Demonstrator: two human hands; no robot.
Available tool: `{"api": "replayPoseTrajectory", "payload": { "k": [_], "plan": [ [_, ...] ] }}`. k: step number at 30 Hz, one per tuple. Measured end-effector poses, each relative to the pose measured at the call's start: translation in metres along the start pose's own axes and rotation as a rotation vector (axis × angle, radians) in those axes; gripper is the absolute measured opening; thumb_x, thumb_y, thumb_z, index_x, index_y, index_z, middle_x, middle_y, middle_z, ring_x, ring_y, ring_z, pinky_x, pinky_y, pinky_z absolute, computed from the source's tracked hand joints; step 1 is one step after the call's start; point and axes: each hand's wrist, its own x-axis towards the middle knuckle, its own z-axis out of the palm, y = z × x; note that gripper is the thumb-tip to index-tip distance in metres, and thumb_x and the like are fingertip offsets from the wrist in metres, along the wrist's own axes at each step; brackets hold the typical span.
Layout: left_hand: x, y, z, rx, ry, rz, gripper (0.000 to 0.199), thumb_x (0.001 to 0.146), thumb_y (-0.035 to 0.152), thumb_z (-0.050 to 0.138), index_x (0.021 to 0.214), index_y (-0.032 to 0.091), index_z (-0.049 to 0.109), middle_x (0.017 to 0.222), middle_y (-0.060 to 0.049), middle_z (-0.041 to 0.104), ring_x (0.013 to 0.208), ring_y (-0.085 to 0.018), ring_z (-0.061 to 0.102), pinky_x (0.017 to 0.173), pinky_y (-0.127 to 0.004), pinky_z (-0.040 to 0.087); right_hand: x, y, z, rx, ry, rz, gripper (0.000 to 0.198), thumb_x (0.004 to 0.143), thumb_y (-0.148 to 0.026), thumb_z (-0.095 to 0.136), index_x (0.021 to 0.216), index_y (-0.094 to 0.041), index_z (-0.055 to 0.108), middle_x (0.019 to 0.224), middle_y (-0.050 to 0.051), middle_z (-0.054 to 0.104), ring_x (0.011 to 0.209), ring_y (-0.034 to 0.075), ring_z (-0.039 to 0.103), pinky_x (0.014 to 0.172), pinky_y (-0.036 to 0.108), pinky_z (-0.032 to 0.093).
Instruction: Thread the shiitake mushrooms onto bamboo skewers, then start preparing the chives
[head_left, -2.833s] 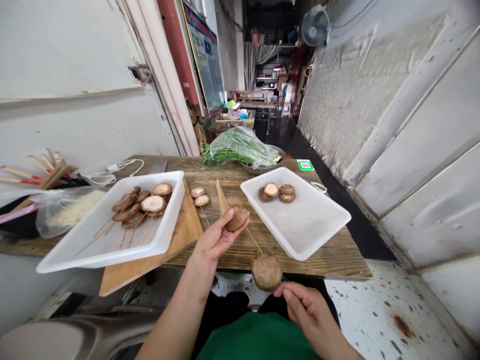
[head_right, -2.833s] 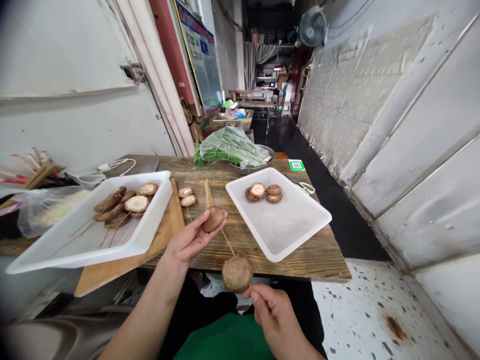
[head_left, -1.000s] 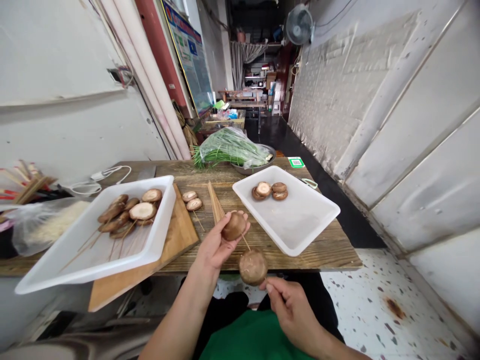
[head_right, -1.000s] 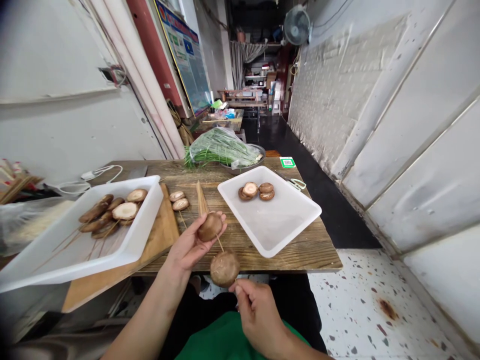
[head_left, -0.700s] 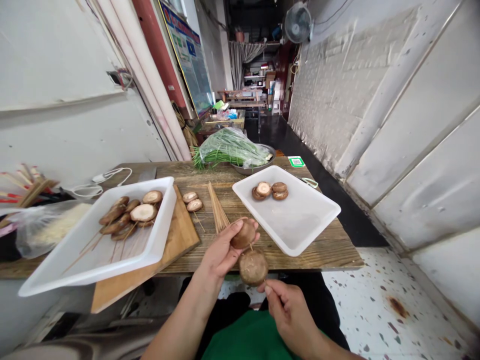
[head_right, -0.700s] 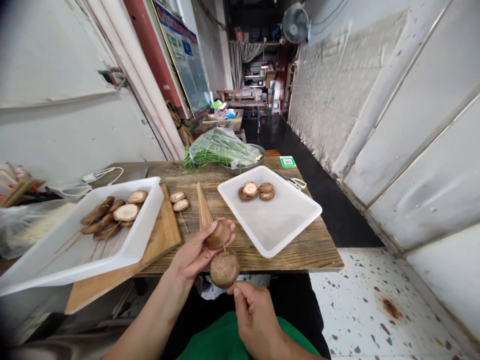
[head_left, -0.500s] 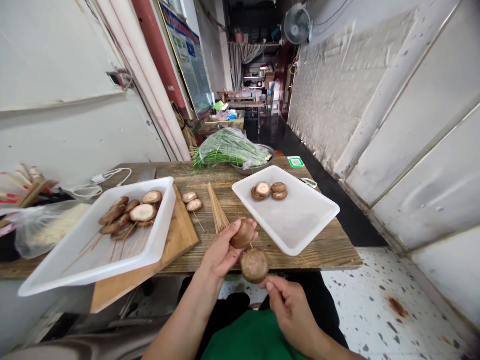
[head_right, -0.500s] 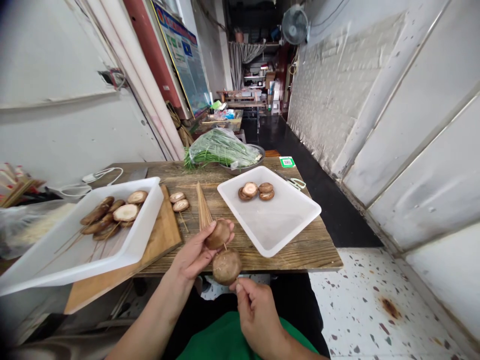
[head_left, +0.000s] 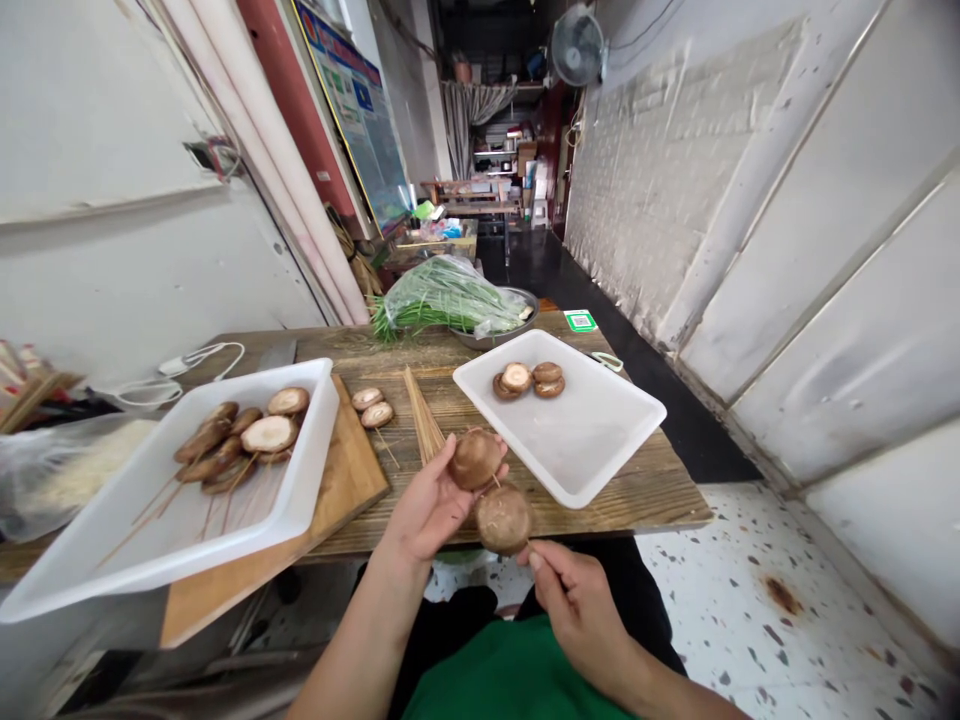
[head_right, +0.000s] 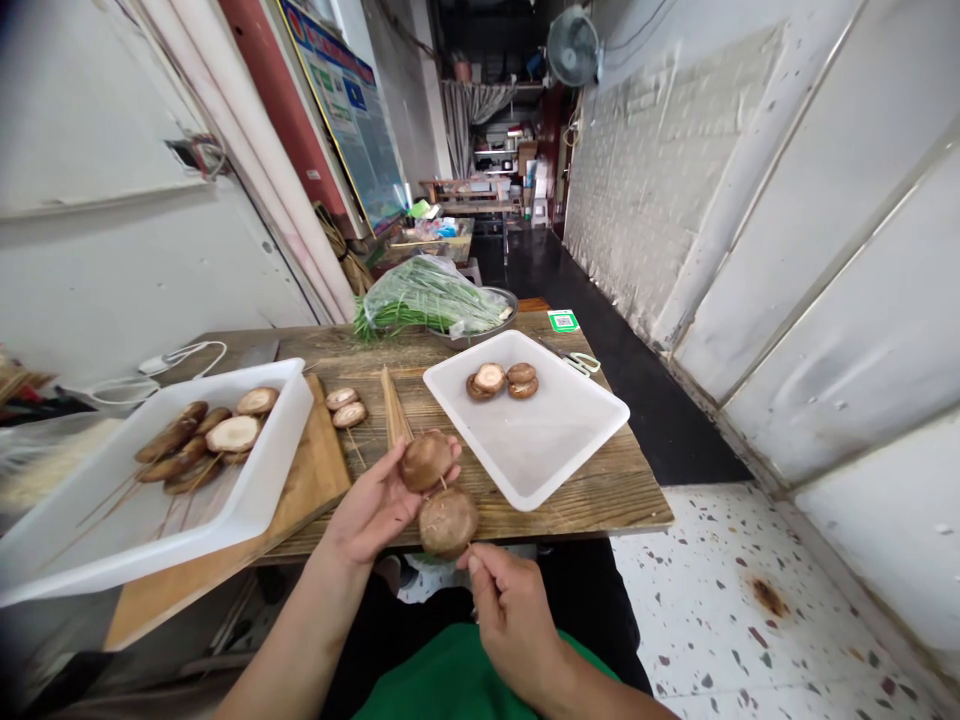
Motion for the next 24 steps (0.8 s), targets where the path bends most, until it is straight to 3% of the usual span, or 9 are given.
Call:
{"api": "replayPoseTrajectory", "payload": {
  "k": [5,10,15,19,24],
  "plan": [
    [0.001,-0.001,-0.002,-0.001,-0.01,-0.014,0.028,0.087,0.025,0.045,0.101,0.008,0.061,0.101,-0.015,0.067,0.102,-0.025,0.059,0.09,-0.042,0.046,0.0,-0.001,-0.001,0.018,-0.007,0.015,0.03,0.09,-0.032,0.038,0.077,-0.014,0.058,0.052,-0.005,0.034,0.044,0.009,0.035,0.044,0.021,0.028],
    [-0.001,0.001,-0.009,-0.061,-0.06,-0.008,0.038,0.086,0.042,0.042,0.1,0.012,0.06,0.097,-0.013,0.067,0.1,-0.024,0.06,0.086,-0.039,0.048,0.003,0.008,0.005,0.147,-0.015,0.048,0.029,0.092,-0.035,0.036,0.08,-0.015,0.054,0.05,-0.007,0.03,0.043,0.009,0.031,0.042,0.02,0.026],
    [-0.011,-0.024,-0.014,0.009,-0.088,-0.129,0.031,0.085,0.036,0.049,0.102,0.014,0.06,0.102,-0.012,0.065,0.1,-0.022,0.059,0.084,-0.035,0.047,0.021,0.019,0.021,0.156,0.062,0.029,0.032,0.092,-0.037,0.035,0.077,-0.015,0.053,0.049,-0.008,0.03,0.044,0.008,0.03,0.044,0.02,0.026],
    [-0.013,-0.042,-0.025,-0.019,-0.002,-0.063,0.024,0.083,0.03,0.053,0.097,0.012,0.062,0.099,-0.011,0.067,0.098,-0.021,0.06,0.085,-0.032,0.046,0.028,0.024,0.034,0.192,0.037,-0.005,0.033,0.091,-0.038,0.035,0.073,-0.016,0.052,0.048,-0.008,0.032,0.044,0.008,0.03,0.045,0.02,0.027],
    [-0.017,-0.047,-0.04,-0.139,-0.184,-0.077,0.045,0.076,0.042,0.06,0.111,0.013,0.058,0.116,-0.012,0.06,0.113,-0.025,0.051,0.098,-0.036,0.037,0.024,0.025,0.043,0.322,-0.02,-0.018,0.03,0.092,-0.037,0.036,0.075,-0.017,0.051,0.047,-0.009,0.027,0.04,0.007,0.025,0.04,0.019,0.021]
  ]
}}
